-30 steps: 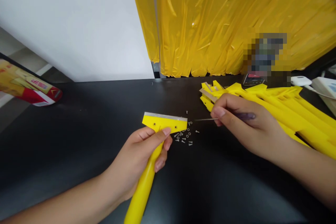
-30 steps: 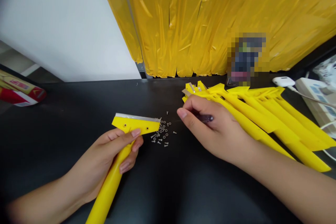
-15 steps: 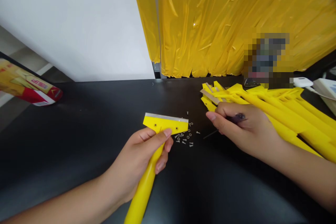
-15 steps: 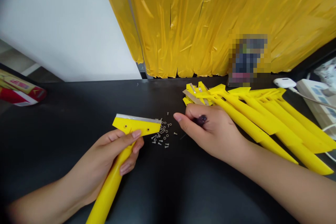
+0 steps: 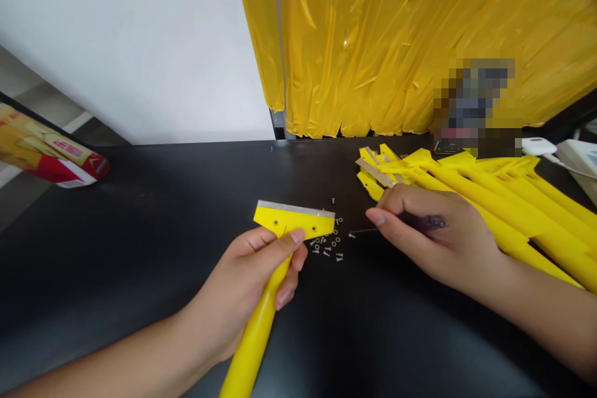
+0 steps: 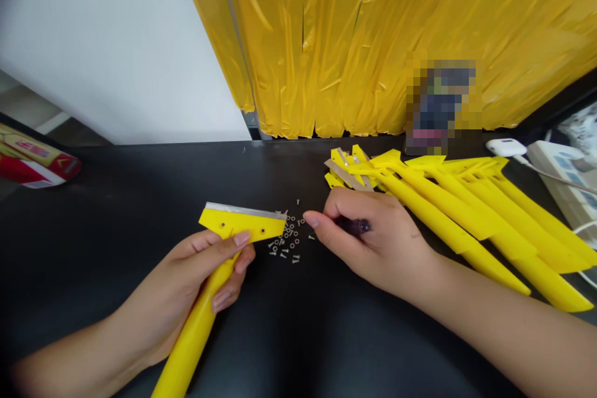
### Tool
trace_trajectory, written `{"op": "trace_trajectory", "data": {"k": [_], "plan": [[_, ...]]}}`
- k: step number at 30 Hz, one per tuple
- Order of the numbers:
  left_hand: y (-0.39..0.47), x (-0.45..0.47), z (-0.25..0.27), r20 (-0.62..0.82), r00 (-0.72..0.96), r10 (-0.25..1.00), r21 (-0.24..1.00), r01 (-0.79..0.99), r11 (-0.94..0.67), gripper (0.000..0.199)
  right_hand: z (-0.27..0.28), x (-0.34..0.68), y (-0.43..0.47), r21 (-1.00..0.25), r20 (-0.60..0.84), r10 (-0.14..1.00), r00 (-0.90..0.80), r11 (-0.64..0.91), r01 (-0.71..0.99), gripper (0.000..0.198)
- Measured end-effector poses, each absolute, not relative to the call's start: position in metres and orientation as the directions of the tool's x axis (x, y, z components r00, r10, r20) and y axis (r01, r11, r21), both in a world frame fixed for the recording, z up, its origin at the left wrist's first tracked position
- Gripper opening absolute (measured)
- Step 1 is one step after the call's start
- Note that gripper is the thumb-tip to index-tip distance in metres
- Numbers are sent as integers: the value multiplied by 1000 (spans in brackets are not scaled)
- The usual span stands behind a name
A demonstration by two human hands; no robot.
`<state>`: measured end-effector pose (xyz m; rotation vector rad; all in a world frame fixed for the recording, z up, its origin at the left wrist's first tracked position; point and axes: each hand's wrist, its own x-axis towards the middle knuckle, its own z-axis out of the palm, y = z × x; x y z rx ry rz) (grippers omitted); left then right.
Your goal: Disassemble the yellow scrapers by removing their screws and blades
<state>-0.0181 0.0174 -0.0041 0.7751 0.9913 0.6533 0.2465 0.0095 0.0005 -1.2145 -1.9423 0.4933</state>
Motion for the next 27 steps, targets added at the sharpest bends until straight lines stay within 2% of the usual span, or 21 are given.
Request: {"op": "trace_trajectory", "data": {"k": [12,27], "plan": [[17,-18,-4,-485,406,775,811,-123,572,40,2,248,8,-634,398,877,-270,476,610,38],[17,-19,-4,-484,408,774,815,-111,569,39,12,253,4,-550,476,832,-287,536,641,35]]}}
